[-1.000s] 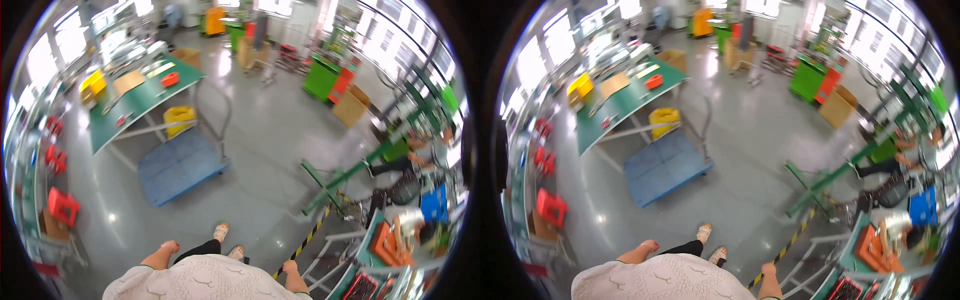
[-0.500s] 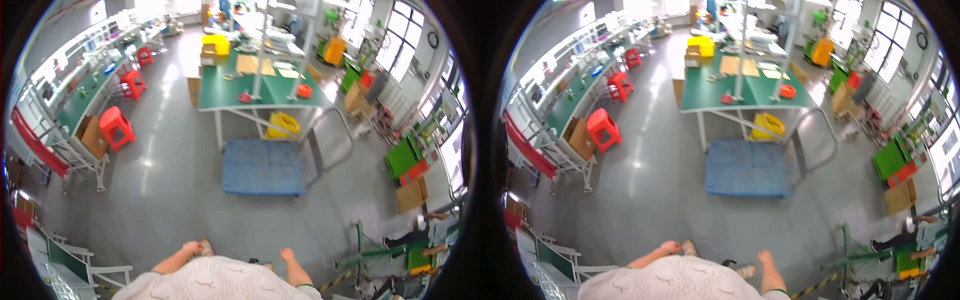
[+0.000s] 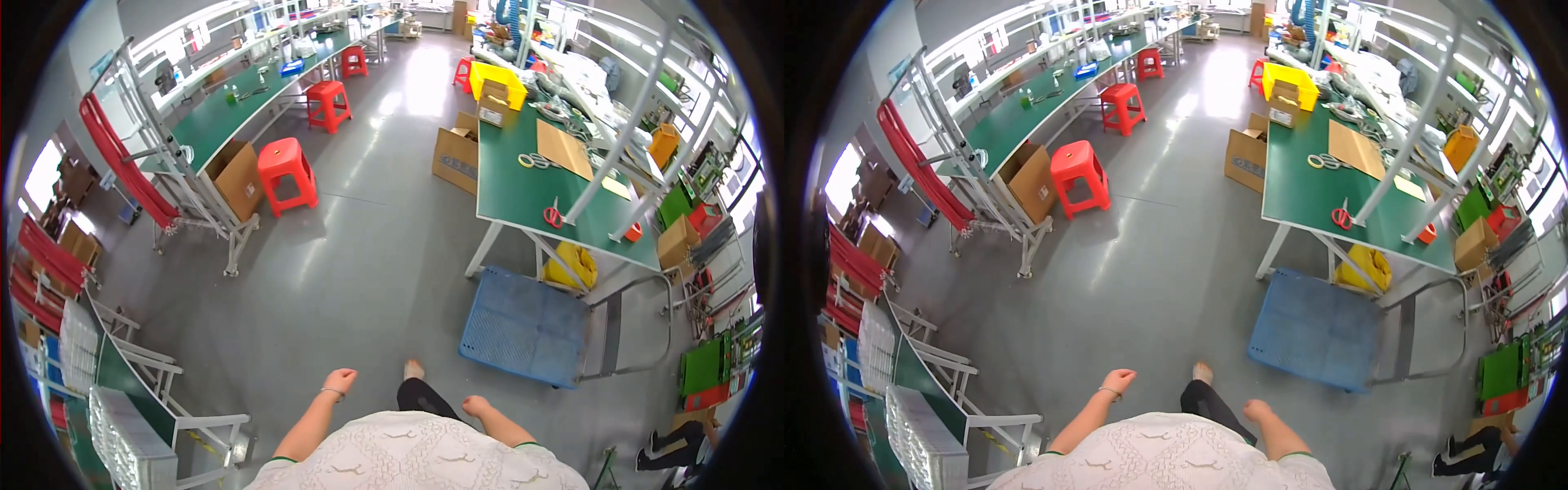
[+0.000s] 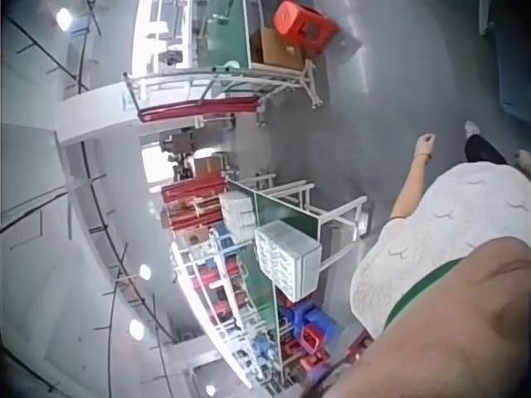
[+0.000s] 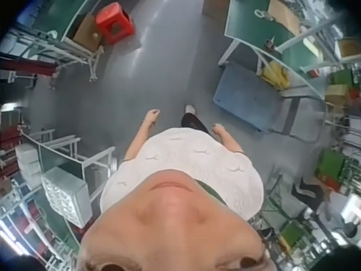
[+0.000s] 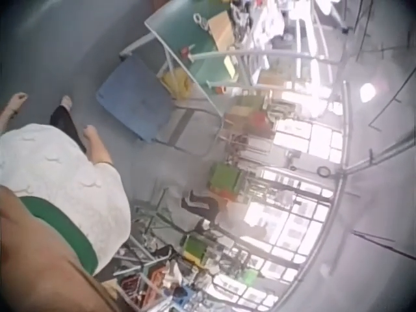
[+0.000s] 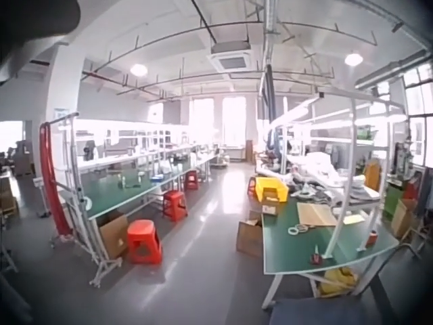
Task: Weighing small black electronic components on a digital scale and sorting them into plastic bags.
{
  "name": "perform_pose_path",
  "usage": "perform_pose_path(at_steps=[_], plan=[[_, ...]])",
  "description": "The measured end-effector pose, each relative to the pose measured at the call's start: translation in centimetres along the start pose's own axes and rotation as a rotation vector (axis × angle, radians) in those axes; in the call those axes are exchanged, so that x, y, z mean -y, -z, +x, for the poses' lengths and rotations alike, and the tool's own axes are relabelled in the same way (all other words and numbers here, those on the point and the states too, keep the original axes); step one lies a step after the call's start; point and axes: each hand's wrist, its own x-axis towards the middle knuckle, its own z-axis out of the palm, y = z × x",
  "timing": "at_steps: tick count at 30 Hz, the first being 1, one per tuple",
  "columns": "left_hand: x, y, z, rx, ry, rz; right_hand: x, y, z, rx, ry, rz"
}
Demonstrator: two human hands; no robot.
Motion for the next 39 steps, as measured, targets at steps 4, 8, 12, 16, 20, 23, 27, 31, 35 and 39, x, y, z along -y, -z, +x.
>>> perform_pose_path(at_steps=[4, 8, 12, 16, 20, 23, 27, 31, 35, 39], plan=[[-3.7, -1.4, 7.0, 0.247, -0.225, 0.005, 0.9, 7.9, 7.5, -0.008, -0.128, -0.005], [-5.6, 2.8, 16.2, 0.277, -0.115, 0.032, -0.6, 13.8, 17.3, 0.004, -0.212, -0.094], [-1.8, 11.7, 24.0, -0.114, 0.238, 0.168, 6.3, 24.6, 27.2, 0.16, -0.224, -0.132], [-3.2, 18.3, 28.4, -0.314, 0.39, 0.026, 13.9, 33.3, 42.3, -0.1, 0.126, -0.13], [-5.7, 21.1, 31.5, -0.248, 0.523, 0.068, 27.8, 45.8, 50.9, -0.315, 0.299, 0.145], [-8.3, 26.0, 33.7, 0.071, 0.478, 0.361, 33.7, 53.1, 58.0, -0.467, 0.386, 0.244], [-14.0, 34.6, 46.1, 0.026, 0.604, 0.378, 33.2, 57.9, 67.1, -0.334, 0.268, -0.001], [-26.1, 40.4, 65.8, -0.001, 0.652, 0.412, 20.5, 59.0, 75.3, -0.126, -0.009, -0.236], [-35.2, 47.1, 86.4, -0.188, -0.111, 0.497, 22.7, 63.6, 77.4, -0.177, -0.277, 0.18], [-56.0, 49.3, 103.5, -0.301, -0.155, 0.18, 20.6, 63.9, 81.6, -0.122, -0.102, -0.042]])
